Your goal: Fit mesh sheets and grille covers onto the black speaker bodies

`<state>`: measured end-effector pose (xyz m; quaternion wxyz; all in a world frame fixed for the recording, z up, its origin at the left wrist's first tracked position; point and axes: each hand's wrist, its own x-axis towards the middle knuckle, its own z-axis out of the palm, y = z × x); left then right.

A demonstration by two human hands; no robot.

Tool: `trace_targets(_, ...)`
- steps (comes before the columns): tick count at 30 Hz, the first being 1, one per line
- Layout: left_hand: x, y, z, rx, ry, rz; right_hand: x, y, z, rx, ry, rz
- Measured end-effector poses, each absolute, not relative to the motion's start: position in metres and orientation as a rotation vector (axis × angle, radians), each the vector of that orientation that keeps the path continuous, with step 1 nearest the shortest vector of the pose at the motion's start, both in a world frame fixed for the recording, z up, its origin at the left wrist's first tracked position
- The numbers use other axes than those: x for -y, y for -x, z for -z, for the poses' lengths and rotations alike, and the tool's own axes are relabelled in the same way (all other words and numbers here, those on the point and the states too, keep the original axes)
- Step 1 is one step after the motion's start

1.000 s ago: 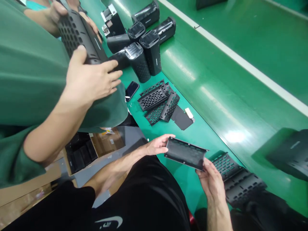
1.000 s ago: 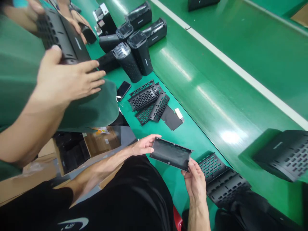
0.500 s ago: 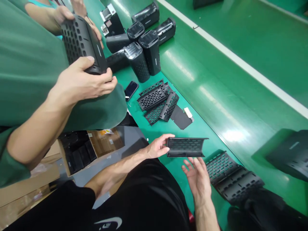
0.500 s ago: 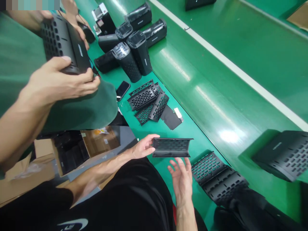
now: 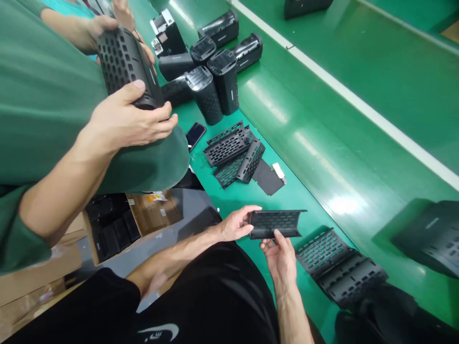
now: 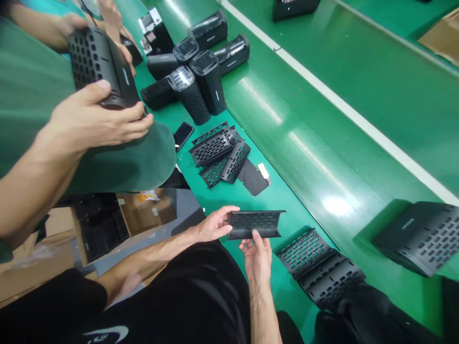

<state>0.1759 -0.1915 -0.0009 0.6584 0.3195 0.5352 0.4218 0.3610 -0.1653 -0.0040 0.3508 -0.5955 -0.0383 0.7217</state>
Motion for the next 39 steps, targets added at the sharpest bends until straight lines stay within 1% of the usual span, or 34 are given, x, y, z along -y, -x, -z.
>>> trace_targets(4,0.195,-0.182,0.012,-1.193,-0.709,-0.998,0.168,-0.367,0.017,0.086,1.559,-1.820)
trace_targets(7,0.198,-0.185,0.011,-1.166,-0.670,-1.062,0.166,-0.376,0.028,0.199,1.572,-1.766)
trace_targets(12,0.189,-0.179,-0.004,-1.076,-0.384,-1.145,0.144,-0.401,0.037,0.442,1.539,-1.898)
trace_targets(15,0.174,-0.170,-0.010,-0.960,-0.148,-1.048,0.132,-0.402,0.029,0.585,1.569,-1.956)
trace_targets(18,0.164,-0.166,-0.009,-0.852,-0.041,-0.935,0.137,-0.386,0.004,0.791,1.581,-1.944)
trace_targets(21,0.162,-0.164,0.003,-0.691,0.016,-0.761,0.135,-0.370,-0.011,1.184,1.510,-2.034)
trace_targets(23,0.161,-0.160,0.016,-0.592,0.065,-0.660,0.127,-0.370,-0.011,1.201,1.589,-1.971)
trace_targets(26,0.163,-0.152,0.026,-0.536,0.120,-0.636,0.117,-0.385,-0.010,1.197,1.688,-1.714)
trace_targets(29,0.163,-0.145,0.021,-0.570,0.129,-0.658,0.109,-0.402,-0.017,1.173,1.724,-1.462)
trace_targets(32,0.157,-0.142,0.017,-0.566,0.041,-0.625,0.101,-0.419,-0.034,1.096,1.756,-1.291)
trace_targets(33,0.153,-0.142,0.018,-0.545,-0.005,-0.611,0.100,-0.428,-0.043,1.044,1.771,-1.169)
trace_targets(35,0.145,-0.144,0.025,-0.491,-0.089,-0.592,0.103,-0.455,-0.071,0.892,1.782,-0.757)
trace_targets(38,0.130,-0.152,0.037,-0.359,-0.152,-0.550,0.121,-0.516,-0.123,0.649,1.693,0.067)
trace_targets(39,0.125,-0.156,0.040,-0.289,-0.147,-0.533,0.129,-0.540,-0.139,0.582,1.671,0.275)
